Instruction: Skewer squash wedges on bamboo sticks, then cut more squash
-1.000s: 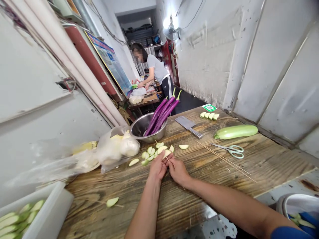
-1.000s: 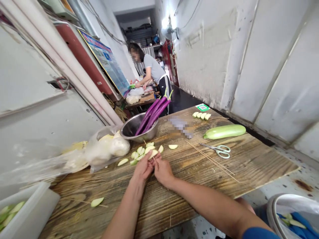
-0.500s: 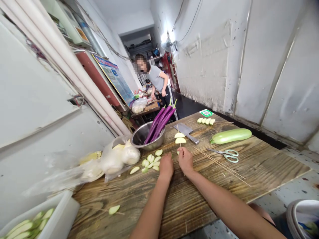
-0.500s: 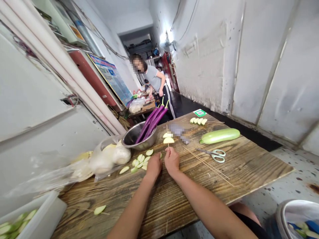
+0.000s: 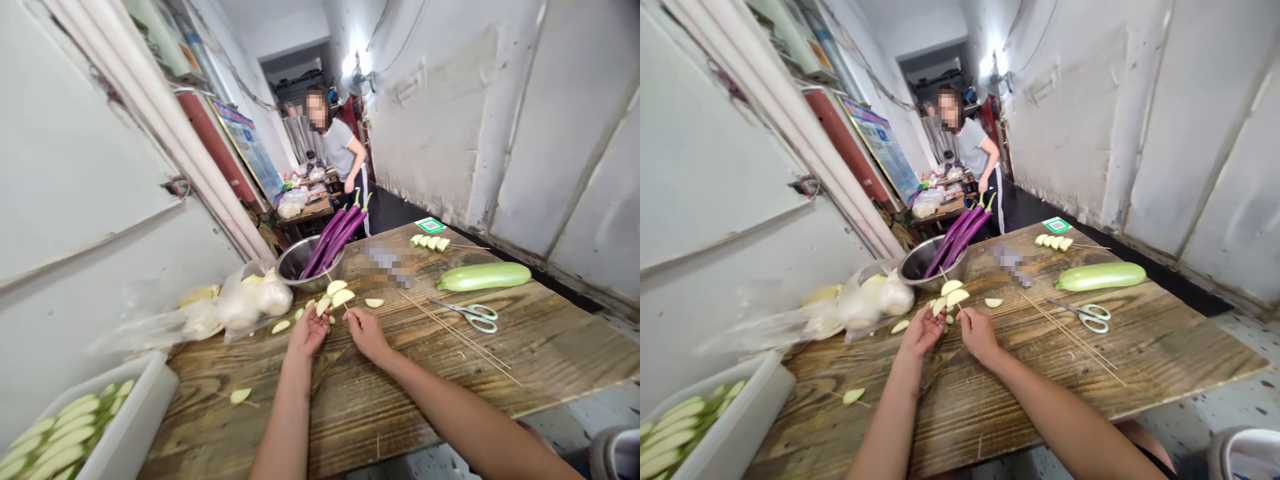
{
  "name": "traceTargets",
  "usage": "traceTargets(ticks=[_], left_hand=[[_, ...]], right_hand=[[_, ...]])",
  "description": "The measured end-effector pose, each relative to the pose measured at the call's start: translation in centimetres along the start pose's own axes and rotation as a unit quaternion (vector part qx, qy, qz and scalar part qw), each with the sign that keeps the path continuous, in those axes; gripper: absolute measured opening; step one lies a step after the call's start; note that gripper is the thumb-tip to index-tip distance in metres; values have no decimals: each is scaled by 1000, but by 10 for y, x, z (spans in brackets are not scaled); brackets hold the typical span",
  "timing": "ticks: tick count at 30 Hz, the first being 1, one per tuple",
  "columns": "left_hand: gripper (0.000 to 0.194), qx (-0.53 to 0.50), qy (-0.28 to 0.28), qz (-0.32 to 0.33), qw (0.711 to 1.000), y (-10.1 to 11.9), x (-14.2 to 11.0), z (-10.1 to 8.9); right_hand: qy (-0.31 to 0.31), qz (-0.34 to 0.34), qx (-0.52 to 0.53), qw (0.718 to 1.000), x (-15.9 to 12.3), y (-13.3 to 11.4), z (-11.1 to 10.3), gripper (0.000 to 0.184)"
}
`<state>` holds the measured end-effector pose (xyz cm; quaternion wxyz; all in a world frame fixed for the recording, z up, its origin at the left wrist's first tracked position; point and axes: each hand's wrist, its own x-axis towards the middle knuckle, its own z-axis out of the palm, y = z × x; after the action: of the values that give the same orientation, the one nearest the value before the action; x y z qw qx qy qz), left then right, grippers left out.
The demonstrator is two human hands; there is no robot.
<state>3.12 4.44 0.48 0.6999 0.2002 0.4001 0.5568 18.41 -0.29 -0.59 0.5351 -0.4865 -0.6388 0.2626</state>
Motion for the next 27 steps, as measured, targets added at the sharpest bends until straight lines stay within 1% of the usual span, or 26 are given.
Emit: traceTargets(ticks=[2,4,8,10,13,18,27], left_hand=[[12,-81,16,27,996,5,0,-16],[11,-107,47,45,992,8,2,-26],[13,-136,107,46,984,12,6,-31],[14,-146,123,51,980,14,7,-31],[12,-152,137,59,977,16,8,-33],[10,-154,167,68,971,15,10,-37],[6,-129,169,66,975,14,10,-36]], right_hand=[[-75,0,14,997,-8,-5,6,26],[-132,9,6,991,-15,-7,9,26],[-197,23,-54,979,-24,-8,10,26],[-218,20,-81,972,-27,-7,10,26],[-234,12,-100,967,-30,-7,11,26],[-235,14,-98,967,-32,-6,12,27],[-236,27,-104,966,-30,-6,11,28]])
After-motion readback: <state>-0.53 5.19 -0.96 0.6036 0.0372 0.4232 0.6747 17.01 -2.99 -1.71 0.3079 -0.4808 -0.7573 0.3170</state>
